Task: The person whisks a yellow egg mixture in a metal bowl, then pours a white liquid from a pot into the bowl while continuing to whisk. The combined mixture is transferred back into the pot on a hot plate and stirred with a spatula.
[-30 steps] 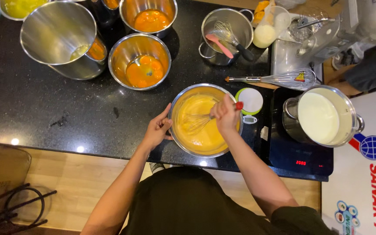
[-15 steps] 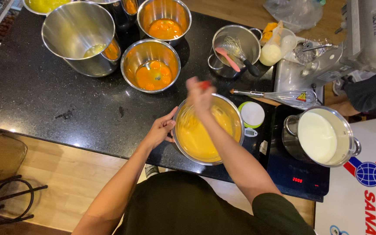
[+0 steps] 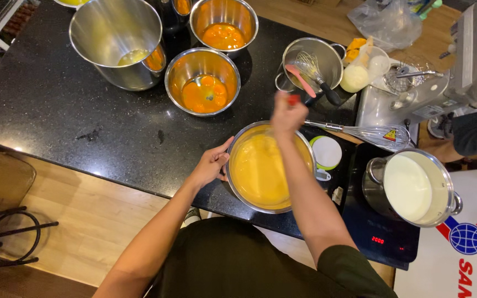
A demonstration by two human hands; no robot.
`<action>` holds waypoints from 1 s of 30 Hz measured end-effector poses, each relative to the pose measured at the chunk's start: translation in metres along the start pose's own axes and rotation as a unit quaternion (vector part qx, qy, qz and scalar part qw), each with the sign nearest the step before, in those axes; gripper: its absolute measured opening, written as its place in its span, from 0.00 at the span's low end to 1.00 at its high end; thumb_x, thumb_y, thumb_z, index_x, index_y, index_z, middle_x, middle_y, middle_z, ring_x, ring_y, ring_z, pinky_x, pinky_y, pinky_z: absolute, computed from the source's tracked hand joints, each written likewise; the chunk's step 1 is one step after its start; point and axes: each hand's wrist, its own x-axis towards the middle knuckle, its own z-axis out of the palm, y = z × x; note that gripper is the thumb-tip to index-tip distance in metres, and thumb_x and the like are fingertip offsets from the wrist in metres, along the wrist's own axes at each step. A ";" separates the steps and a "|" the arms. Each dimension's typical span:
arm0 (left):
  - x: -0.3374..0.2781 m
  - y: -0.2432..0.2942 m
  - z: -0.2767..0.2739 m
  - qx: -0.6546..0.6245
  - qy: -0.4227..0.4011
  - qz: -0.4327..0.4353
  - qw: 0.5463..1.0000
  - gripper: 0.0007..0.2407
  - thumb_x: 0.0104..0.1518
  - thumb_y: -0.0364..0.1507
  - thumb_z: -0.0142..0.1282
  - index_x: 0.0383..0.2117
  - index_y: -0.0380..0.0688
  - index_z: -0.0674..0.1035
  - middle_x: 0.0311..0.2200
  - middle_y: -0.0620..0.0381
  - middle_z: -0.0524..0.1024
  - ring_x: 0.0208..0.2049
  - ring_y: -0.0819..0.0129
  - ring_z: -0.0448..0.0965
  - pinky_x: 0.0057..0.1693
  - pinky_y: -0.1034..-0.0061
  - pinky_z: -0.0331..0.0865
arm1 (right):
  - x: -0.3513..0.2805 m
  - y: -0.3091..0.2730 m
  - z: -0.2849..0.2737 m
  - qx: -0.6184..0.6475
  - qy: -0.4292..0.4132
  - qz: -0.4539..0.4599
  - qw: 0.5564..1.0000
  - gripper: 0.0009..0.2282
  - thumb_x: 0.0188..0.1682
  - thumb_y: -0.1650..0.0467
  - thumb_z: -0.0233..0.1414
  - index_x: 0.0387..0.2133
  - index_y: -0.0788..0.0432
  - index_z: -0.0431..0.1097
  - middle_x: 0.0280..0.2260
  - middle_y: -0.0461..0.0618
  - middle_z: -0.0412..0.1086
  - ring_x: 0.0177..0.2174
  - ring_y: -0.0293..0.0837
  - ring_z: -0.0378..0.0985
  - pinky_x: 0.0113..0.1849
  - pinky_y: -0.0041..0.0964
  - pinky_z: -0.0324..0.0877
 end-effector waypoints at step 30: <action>0.003 -0.027 -0.009 -0.003 0.016 0.044 0.999 0.20 0.68 0.23 0.46 0.68 0.46 0.68 0.31 0.70 0.74 0.28 0.82 0.74 0.34 0.78 0.76 | -0.132 -0.063 -0.043 0.150 -0.584 -0.103 0.791 0.13 0.40 0.69 0.60 0.10 0.56 0.66 0.13 0.46 0.65 0.16 0.41 0.69 0.21 0.36 0.63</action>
